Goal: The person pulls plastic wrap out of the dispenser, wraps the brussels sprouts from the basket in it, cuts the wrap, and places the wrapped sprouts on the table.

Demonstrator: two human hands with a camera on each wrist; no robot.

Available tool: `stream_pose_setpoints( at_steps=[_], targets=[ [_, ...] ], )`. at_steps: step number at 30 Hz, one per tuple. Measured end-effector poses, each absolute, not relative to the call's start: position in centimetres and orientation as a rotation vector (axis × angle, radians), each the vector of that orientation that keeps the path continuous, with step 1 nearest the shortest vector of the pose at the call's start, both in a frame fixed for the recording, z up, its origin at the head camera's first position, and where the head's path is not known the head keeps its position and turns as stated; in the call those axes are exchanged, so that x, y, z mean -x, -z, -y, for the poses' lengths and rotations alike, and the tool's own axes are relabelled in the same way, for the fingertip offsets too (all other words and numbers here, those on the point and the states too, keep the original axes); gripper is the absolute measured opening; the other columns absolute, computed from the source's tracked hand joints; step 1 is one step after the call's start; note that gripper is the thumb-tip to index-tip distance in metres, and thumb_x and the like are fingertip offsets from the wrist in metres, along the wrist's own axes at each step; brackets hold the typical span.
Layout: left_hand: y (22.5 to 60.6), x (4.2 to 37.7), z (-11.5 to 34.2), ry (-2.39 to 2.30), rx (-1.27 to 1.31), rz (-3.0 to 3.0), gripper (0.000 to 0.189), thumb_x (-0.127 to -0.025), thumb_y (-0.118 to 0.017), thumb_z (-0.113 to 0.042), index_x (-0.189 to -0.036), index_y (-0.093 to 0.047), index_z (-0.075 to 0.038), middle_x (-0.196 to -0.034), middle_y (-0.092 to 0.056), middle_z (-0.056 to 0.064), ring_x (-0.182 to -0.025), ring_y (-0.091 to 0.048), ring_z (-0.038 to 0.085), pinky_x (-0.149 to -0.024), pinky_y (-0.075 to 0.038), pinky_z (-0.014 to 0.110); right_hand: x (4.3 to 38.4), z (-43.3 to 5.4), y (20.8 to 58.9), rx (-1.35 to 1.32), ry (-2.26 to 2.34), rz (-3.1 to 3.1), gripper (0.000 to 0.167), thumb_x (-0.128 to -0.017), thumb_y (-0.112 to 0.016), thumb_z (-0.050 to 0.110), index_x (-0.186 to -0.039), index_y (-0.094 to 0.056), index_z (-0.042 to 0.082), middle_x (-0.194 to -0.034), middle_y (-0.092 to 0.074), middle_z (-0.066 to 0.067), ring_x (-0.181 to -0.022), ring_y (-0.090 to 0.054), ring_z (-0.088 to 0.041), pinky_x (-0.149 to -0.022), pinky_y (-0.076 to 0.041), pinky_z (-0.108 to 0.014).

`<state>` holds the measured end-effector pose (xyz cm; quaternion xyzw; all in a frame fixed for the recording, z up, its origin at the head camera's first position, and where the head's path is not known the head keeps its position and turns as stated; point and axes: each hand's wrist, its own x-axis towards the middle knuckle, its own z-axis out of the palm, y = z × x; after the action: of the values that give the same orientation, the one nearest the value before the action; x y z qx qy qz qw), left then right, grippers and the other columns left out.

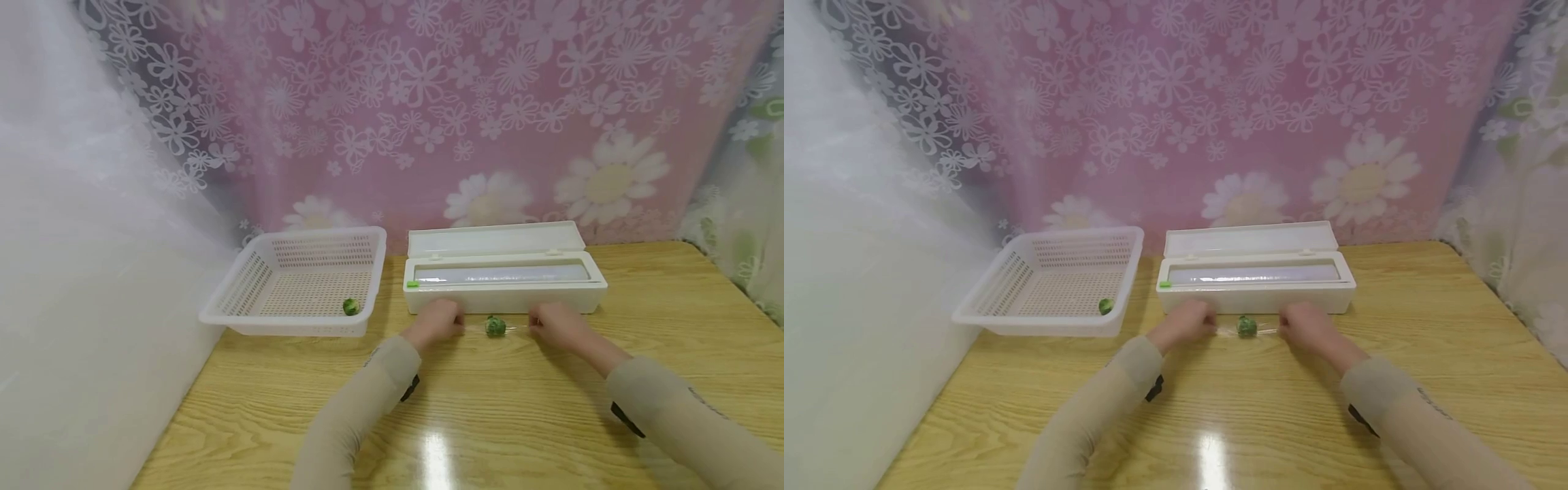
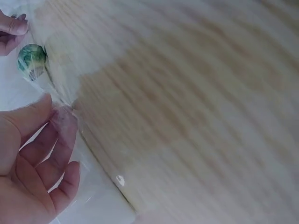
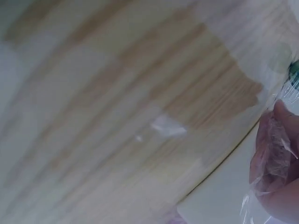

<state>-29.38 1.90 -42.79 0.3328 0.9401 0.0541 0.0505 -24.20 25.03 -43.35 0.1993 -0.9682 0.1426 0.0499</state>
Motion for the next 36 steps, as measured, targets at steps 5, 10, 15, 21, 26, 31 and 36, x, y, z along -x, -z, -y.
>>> stream_pose_setpoints(
  at_steps=[5,10,15,21,26,31,36],
  targets=[
    [42.9,29.3,-1.6,-0.087,-1.054,-2.877,0.01,-0.079,-0.067,-0.027,-0.074,-0.065,-0.019,-0.073,-0.058,-0.009,-0.067,-0.05,0.005,-0.059,-0.04,0.017,24.3,-24.6,43.5,-0.543,-0.338,2.999,0.018,-0.076,-0.068,0.014,-0.064,-0.055,0.01,-0.059,-0.052,0.003,-0.054,-0.046,-0.013,-0.048,-0.04,-0.032],
    [43.0,29.4,-1.1,-0.12,-1.07,-2.857,0.011,-0.079,-0.067,-0.027,-0.078,-0.065,-0.016,-0.074,-0.059,-0.008,-0.068,-0.051,0.006,-0.062,-0.041,0.018,24.2,-24.6,43.7,-0.548,-0.321,2.977,0.022,-0.074,-0.069,0.016,-0.065,-0.05,0.012,-0.059,-0.049,0.004,-0.053,-0.044,-0.013,-0.045,-0.037,-0.031],
    [42.4,29.2,0.0,-0.336,-1.085,-2.83,0.01,-0.08,-0.066,-0.021,-0.077,-0.062,-0.012,-0.072,-0.056,-0.006,-0.066,-0.049,0.006,-0.061,-0.04,0.017,24.0,-24.7,43.4,-0.601,-0.393,2.945,0.024,-0.075,-0.068,0.016,-0.065,-0.047,0.012,-0.057,-0.044,0.005,-0.051,-0.039,-0.011,-0.044,-0.032,-0.027],
    [40.4,29.2,1.3,-0.61,-1.116,-2.935,0.01,-0.084,-0.062,-0.022,-0.084,-0.063,-0.012,-0.079,-0.059,-0.005,-0.071,-0.053,0.004,-0.063,-0.042,0.014,24.0,-24.6,42.1,-0.64,-0.45,2.887,0.02,-0.078,-0.064,0.014,-0.065,-0.048,0.011,-0.057,-0.046,0.005,-0.05,-0.038,-0.009,-0.044,-0.033,-0.026],
    [40.0,29.6,2.6,-0.765,-1.027,-3.157,0.022,-0.083,-0.063,-0.027,-0.097,-0.062,-0.01,-0.096,-0.059,0.0,-0.089,-0.053,0.012,-0.076,-0.043,0.021,23.6,-24.4,40.9,-0.64,-0.464,2.88,0.016,-0.078,-0.063,0.011,-0.067,-0.051,0.01,-0.061,-0.049,0.004,-0.052,-0.04,-0.009,-0.047,-0.036,-0.028],
    [40.8,30.1,3.5,-0.956,-0.828,-3.17,0.042,-0.079,-0.067,-0.028,-0.112,-0.054,-0.007,-0.117,-0.046,0.006,-0.109,-0.043,0.019,-0.089,-0.039,0.026,23.4,-24.3,40.4,-0.606,-0.475,2.898,0.016,-0.08,-0.06,0.011,-0.067,-0.051,0.011,-0.06,-0.047,0.005,-0.052,-0.038,-0.01,-0.046,-0.034,-0.027],
    [41.6,30.7,4.2,-1.148,-0.668,-3.061,0.052,-0.077,-0.069,-0.026,-0.119,-0.049,-0.002,-0.131,-0.036,0.009,-0.118,-0.037,0.022,-0.096,-0.033,0.03,23.4,-24.3,40.4,-0.592,-0.456,2.881,0.015,-0.08,-0.059,0.012,-0.067,-0.051,0.013,-0.06,-0.047,0.006,-0.052,-0.038,-0.01,-0.046,-0.033,-0.026]
  ],
)
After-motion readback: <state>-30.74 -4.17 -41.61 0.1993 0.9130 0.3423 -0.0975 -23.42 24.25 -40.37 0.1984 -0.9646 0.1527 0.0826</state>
